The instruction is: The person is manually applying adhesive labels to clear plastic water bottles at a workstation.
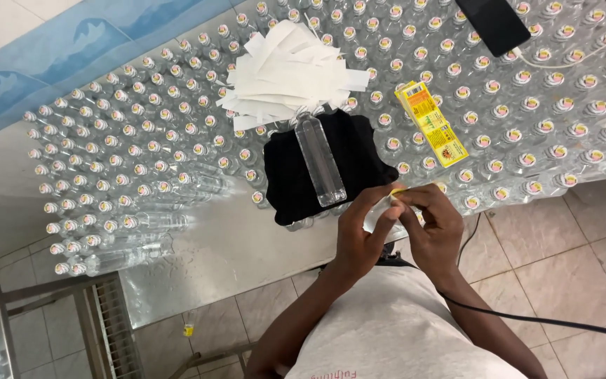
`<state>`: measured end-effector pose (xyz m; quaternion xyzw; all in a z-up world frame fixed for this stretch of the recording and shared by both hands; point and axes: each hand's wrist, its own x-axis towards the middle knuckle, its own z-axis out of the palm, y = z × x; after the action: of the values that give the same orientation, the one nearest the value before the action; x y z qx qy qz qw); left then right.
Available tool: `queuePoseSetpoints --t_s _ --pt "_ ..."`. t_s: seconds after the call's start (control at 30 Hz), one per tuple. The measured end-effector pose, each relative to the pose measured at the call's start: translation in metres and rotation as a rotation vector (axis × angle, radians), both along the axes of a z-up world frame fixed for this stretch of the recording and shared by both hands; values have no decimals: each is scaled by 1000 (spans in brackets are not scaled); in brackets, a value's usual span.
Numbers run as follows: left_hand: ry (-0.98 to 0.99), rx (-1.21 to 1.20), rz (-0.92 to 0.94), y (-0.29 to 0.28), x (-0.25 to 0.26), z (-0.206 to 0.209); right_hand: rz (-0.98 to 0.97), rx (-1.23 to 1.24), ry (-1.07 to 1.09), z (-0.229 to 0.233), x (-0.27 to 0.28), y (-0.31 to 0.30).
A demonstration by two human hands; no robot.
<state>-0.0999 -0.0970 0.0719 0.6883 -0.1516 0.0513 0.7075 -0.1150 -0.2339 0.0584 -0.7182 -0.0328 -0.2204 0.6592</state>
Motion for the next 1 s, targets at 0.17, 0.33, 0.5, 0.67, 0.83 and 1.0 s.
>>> queuePoseSetpoints --t_s 0.17,0.33,0.5,0.67,0.83,1.0 --pt "-78 -8 95 -4 16 -7 -3 -11 42 -4 3 -4" --pt "-15 -88 -49 -12 39 -28 14 124 142 -1 14 -15" --pt "158 -176 -80 -19 66 -37 -18 259 230 -13 20 -30" --pt "235 -92 166 18 152 -43 -140 562 241 -21 30 -53" --pt "408 -67 716 105 290 -88 -332 908 153 -38 29 -99" --pt "190 244 875 192 377 -175 -340 860 223 -27 26 -108"
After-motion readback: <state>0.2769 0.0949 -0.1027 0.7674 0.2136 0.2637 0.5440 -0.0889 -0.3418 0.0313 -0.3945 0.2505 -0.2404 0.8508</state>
